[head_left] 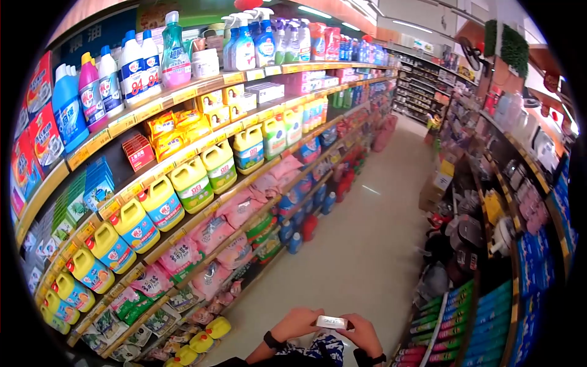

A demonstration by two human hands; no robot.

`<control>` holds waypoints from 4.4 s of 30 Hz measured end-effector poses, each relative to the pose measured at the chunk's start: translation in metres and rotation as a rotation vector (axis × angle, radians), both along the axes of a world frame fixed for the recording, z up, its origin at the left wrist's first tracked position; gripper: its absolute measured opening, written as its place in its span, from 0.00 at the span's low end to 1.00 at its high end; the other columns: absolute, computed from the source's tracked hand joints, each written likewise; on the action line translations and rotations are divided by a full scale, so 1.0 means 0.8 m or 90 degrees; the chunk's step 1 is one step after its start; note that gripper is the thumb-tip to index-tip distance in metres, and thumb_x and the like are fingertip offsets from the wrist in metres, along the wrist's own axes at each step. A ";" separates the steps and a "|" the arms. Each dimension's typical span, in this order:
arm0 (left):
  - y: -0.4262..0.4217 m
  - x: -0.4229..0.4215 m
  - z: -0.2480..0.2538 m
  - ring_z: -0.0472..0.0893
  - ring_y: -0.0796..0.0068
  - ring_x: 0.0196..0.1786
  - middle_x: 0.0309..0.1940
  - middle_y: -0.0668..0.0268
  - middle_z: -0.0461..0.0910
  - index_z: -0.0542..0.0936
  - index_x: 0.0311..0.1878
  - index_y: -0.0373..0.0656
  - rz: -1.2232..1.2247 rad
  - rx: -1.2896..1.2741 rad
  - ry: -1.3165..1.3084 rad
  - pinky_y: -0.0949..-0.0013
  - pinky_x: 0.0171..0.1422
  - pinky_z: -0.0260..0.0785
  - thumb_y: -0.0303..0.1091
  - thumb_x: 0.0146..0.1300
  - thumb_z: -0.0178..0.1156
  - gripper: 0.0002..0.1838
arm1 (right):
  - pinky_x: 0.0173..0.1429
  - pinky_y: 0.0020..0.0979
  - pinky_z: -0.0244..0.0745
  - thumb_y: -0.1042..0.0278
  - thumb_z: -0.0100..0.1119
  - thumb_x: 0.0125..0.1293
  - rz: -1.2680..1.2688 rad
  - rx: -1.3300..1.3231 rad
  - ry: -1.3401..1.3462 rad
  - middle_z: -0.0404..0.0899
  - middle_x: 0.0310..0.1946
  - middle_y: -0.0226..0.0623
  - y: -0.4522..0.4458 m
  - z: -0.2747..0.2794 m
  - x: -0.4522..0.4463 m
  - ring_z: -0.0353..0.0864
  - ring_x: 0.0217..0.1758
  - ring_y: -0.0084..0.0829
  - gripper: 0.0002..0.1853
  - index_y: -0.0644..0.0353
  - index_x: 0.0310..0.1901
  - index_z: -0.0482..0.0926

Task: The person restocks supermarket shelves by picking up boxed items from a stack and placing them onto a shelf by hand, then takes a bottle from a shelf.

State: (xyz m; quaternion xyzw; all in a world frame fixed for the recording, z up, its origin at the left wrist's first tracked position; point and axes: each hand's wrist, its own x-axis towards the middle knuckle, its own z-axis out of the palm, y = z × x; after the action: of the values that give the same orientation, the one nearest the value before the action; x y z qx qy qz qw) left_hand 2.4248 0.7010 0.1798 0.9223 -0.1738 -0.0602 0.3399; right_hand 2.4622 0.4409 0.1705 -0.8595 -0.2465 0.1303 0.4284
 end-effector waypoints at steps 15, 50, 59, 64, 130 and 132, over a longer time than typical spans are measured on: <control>0.090 0.316 0.036 0.86 0.49 0.42 0.38 0.57 0.87 0.80 0.60 0.51 0.218 -0.020 0.014 0.51 0.43 0.76 0.48 0.72 0.65 0.19 | 0.51 0.38 0.83 0.63 0.72 0.68 0.098 0.065 -0.099 0.85 0.51 0.45 0.114 0.024 0.384 0.89 0.46 0.43 0.26 0.58 0.66 0.77; 0.458 0.673 0.222 0.66 0.41 0.75 0.76 0.42 0.58 0.66 0.73 0.27 0.839 0.170 -0.774 0.49 0.79 0.62 0.23 0.61 0.66 0.36 | 0.56 0.42 0.80 0.80 0.67 0.67 0.387 0.566 -0.453 0.81 0.55 0.55 0.737 0.289 0.825 0.84 0.53 0.52 0.24 0.68 0.64 0.76; 0.466 0.707 0.220 0.79 0.53 0.66 0.72 0.55 0.77 0.83 0.65 0.39 0.963 0.445 -0.603 0.54 0.67 0.68 0.35 0.62 0.65 0.27 | 0.43 0.42 0.79 0.77 0.71 0.64 0.438 0.487 -0.469 0.82 0.44 0.49 0.778 0.305 0.841 0.84 0.40 0.51 0.16 0.65 0.53 0.81; 0.461 0.721 0.226 0.78 0.53 0.67 0.70 0.56 0.78 0.82 0.66 0.38 1.023 0.425 -0.581 0.52 0.67 0.67 0.37 0.63 0.65 0.28 | 0.36 0.38 0.79 0.76 0.75 0.62 0.472 0.471 -0.440 0.81 0.40 0.45 0.783 0.306 0.851 0.85 0.33 0.45 0.16 0.64 0.49 0.80; -0.054 -0.251 0.070 0.90 0.66 0.43 0.38 0.60 0.90 0.85 0.49 0.39 2.082 0.146 -0.456 0.67 0.50 0.79 0.28 0.75 0.59 0.08 | 0.58 0.39 0.81 0.51 0.69 0.72 2.045 -0.227 0.290 0.91 0.44 0.45 0.447 0.028 -0.229 0.91 0.47 0.44 0.23 0.65 0.55 0.84; -0.048 -0.315 0.076 0.90 0.64 0.43 0.38 0.60 0.90 0.85 0.49 0.40 2.056 0.133 -0.416 0.66 0.49 0.79 0.29 0.74 0.60 0.07 | 0.57 0.40 0.81 0.50 0.68 0.73 2.059 -0.192 0.184 0.90 0.45 0.47 0.453 0.028 -0.291 0.90 0.47 0.48 0.24 0.64 0.56 0.84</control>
State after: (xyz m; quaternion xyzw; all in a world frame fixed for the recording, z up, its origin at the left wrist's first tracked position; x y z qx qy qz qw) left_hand 2.1729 0.6626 0.2410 -0.1291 -0.8499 -0.5073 0.0610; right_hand 2.2290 0.8033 0.1931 -0.2674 0.7861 -0.5153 0.2123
